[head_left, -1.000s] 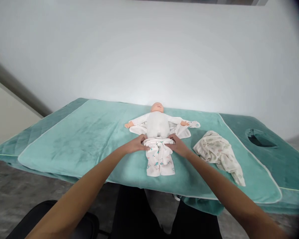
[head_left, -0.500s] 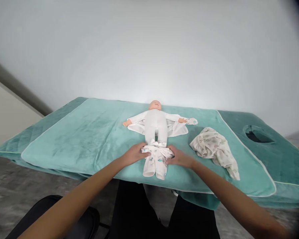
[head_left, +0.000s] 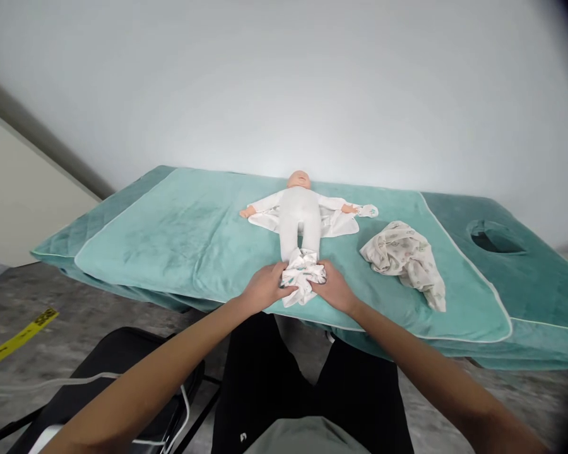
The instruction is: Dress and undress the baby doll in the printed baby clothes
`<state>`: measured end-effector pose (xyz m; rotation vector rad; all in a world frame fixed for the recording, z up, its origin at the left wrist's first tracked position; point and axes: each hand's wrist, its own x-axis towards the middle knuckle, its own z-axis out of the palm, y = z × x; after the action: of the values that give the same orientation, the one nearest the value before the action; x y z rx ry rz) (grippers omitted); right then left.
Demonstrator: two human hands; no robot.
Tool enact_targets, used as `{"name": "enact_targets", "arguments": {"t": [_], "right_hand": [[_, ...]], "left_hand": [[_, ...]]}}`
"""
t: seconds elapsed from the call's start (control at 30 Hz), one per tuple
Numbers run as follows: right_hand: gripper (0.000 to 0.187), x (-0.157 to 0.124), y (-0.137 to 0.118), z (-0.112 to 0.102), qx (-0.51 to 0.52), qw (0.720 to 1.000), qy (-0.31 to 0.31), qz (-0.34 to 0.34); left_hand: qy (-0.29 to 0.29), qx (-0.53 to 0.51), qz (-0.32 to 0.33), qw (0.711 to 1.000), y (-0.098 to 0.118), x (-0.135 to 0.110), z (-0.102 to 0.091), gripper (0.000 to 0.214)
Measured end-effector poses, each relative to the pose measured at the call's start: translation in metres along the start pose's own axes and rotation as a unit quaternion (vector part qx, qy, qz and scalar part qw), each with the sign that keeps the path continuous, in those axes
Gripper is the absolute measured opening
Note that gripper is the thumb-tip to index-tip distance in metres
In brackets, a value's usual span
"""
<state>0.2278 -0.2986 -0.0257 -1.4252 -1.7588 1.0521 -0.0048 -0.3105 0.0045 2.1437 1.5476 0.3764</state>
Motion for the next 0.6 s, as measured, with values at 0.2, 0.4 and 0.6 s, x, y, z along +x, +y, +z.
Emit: {"name": "enact_targets", "arguments": {"t": [0.2, 0.4, 0.6], "right_hand": [[0.023, -0.021, -0.004, -0.022, 0.015, 0.998, -0.042, -0.037], [0.054, -0.009, -0.043, -0.062, 0.174, 0.926, -0.322, -0.090], [0.048, 0.043, -0.109, -0.084, -0.060, 0.934, -0.310, -0.164]], "left_hand": [[-0.002, -0.110, -0.052, 0.993, 0.034, -0.029, -0.018, 0.020], [-0.212, -0.414, 0.010, 0.885, 0.029, -0.029, -0.074, 0.055], [-0.255, -0.274, 0.081, 0.924, 0.022, 0.009, -0.141, 0.038]]}}
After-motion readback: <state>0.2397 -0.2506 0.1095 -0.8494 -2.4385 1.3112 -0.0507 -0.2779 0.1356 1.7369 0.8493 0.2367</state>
